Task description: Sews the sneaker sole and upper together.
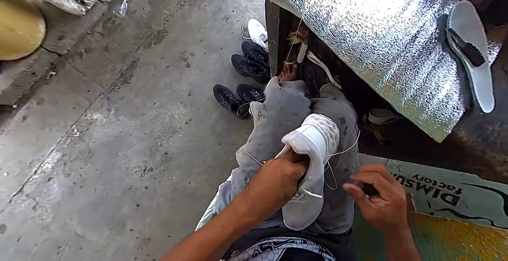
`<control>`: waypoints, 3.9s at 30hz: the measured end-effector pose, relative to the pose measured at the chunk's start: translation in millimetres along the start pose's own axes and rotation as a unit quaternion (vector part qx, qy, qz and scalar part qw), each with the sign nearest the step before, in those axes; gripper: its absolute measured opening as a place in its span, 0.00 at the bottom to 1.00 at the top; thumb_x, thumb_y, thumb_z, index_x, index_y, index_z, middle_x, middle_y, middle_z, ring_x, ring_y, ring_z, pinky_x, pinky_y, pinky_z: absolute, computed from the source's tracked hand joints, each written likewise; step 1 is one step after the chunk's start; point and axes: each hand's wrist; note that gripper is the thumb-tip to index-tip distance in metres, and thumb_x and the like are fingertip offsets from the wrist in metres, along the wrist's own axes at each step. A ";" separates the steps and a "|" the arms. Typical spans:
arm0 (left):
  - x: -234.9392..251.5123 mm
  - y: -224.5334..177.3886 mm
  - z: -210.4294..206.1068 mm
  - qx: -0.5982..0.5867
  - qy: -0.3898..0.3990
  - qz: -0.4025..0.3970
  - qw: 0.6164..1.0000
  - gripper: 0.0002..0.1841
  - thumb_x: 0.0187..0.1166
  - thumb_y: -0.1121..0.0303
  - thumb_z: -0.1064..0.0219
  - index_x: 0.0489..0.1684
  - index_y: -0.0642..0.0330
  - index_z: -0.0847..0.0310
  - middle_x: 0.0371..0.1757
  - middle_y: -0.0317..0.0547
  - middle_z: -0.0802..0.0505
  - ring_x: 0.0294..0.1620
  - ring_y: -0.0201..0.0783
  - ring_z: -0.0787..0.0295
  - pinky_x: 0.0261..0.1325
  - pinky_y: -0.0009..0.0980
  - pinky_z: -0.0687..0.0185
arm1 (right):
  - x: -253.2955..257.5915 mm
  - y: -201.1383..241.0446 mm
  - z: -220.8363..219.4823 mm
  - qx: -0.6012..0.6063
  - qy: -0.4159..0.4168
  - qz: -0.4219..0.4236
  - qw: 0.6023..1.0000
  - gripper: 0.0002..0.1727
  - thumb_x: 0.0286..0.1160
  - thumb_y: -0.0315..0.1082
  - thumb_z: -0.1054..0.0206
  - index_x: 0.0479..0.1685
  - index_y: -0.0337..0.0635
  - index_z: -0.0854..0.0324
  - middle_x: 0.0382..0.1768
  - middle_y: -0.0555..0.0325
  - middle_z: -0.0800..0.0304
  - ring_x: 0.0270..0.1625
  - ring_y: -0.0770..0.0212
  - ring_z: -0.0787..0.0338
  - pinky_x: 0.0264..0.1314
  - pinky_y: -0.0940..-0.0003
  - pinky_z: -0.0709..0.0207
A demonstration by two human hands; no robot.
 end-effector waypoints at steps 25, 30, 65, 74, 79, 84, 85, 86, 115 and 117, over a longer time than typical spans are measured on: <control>5.3 -0.4 6.4 -0.031 0.038 0.033 0.998 0.09 0.79 0.77 0.39 0.40 0.61 0.11 0.46 0.55 0.08 0.47 0.53 0.07 0.39 0.50 0.12 | -59.9 -57.0 72.0 -0.055 0.113 -0.133 0.983 0.13 0.86 0.31 0.40 0.42 0.29 0.13 0.78 0.37 0.27 0.67 0.70 0.18 0.67 0.77 0.22; 7.1 2.8 6.8 -0.034 0.044 0.028 0.998 0.08 0.79 0.78 0.39 0.41 0.62 0.12 0.46 0.55 0.08 0.45 0.53 0.07 0.38 0.50 0.12 | -93.1 -102.1 81.4 -0.189 -0.047 -0.366 0.910 0.30 0.88 0.39 0.42 0.76 0.18 0.32 0.75 0.20 0.28 0.80 0.37 0.25 0.83 0.50 0.32; -18.4 14.6 33.2 0.174 -0.021 -0.046 0.983 0.15 0.89 0.62 0.45 0.42 0.55 0.11 0.37 0.47 0.08 0.39 0.47 0.10 0.39 0.43 0.18 | 20.8 46.5 -68.6 -0.153 -0.092 -0.159 0.971 0.36 0.64 0.73 0.30 0.30 0.42 0.18 0.29 0.58 0.21 0.24 0.68 0.24 0.24 0.73 0.29; -60.6 23.2 27.8 0.162 -0.025 -0.023 0.986 0.21 0.86 0.58 0.48 0.17 0.54 0.24 0.18 0.42 0.19 0.20 0.42 0.21 0.23 0.38 0.34 | 25.1 37.9 -71.2 -0.141 -0.049 -0.164 0.975 0.28 0.74 0.64 0.31 0.29 0.44 0.21 0.29 0.61 0.24 0.24 0.67 0.24 0.23 0.70 0.29; -84.4 25.1 25.7 0.149 -0.039 -0.017 0.988 0.22 0.85 0.58 0.49 0.15 0.53 0.27 0.16 0.41 0.22 0.19 0.41 0.23 0.23 0.37 0.34 | 29.6 38.5 -69.2 -0.140 -0.023 -0.171 0.975 0.27 0.73 0.63 0.31 0.31 0.45 0.20 0.30 0.61 0.23 0.24 0.65 0.23 0.22 0.66 0.29; -64.6 20.2 38.9 0.045 -0.058 -0.020 0.997 0.16 0.88 0.59 0.43 0.38 0.57 0.13 0.36 0.45 0.09 0.41 0.39 0.12 0.46 0.35 0.19 | 25.1 28.4 -54.9 -0.012 -0.060 -0.170 0.984 0.29 0.65 0.59 0.21 0.52 0.44 0.15 0.45 0.59 0.16 0.33 0.70 0.19 0.31 0.71 0.20; -56.6 16.3 43.4 -0.010 -0.057 -0.006 0.998 0.15 0.89 0.60 0.42 0.48 0.59 0.11 0.45 0.45 0.07 0.49 0.35 0.10 0.53 0.32 0.14 | 19.8 24.7 -50.4 0.045 -0.075 -0.164 0.983 0.29 0.68 0.56 0.22 0.59 0.45 0.18 0.53 0.58 0.17 0.36 0.73 0.18 0.34 0.74 0.19; -47.2 11.9 46.0 -0.071 -0.049 0.014 0.996 0.16 0.89 0.60 0.42 0.56 0.61 0.12 0.52 0.45 0.07 0.53 0.32 0.09 0.58 0.31 0.12 | 13.2 20.2 -47.7 0.089 -0.092 -0.152 0.980 0.25 0.74 0.52 0.26 0.63 0.47 0.21 0.62 0.60 0.20 0.42 0.76 0.17 0.40 0.77 0.18; 8.4 -7.8 11.2 -0.265 0.044 0.190 0.944 0.09 0.75 0.62 0.24 0.43 0.55 0.14 0.35 0.31 0.05 0.35 0.22 0.08 0.41 0.22 0.10 | -14.7 17.9 -47.3 -0.007 -0.044 -0.102 0.994 0.15 0.86 0.36 0.39 0.57 0.46 0.06 0.35 0.58 0.07 0.35 0.74 0.13 0.39 0.80 0.19; 8.1 -7.5 11.4 -0.266 0.041 0.190 0.944 0.09 0.75 0.61 0.24 0.42 0.55 0.13 0.34 0.31 0.05 0.35 0.22 0.08 0.41 0.22 0.10 | -13.9 18.0 -47.0 -0.010 -0.042 -0.100 0.994 0.15 0.86 0.36 0.39 0.58 0.46 0.06 0.35 0.58 0.07 0.35 0.74 0.13 0.40 0.80 0.19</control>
Point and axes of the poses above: each hand's wrist, its own x-axis towards the middle knuckle, its own z-axis out of the back of the hand, y = z × x
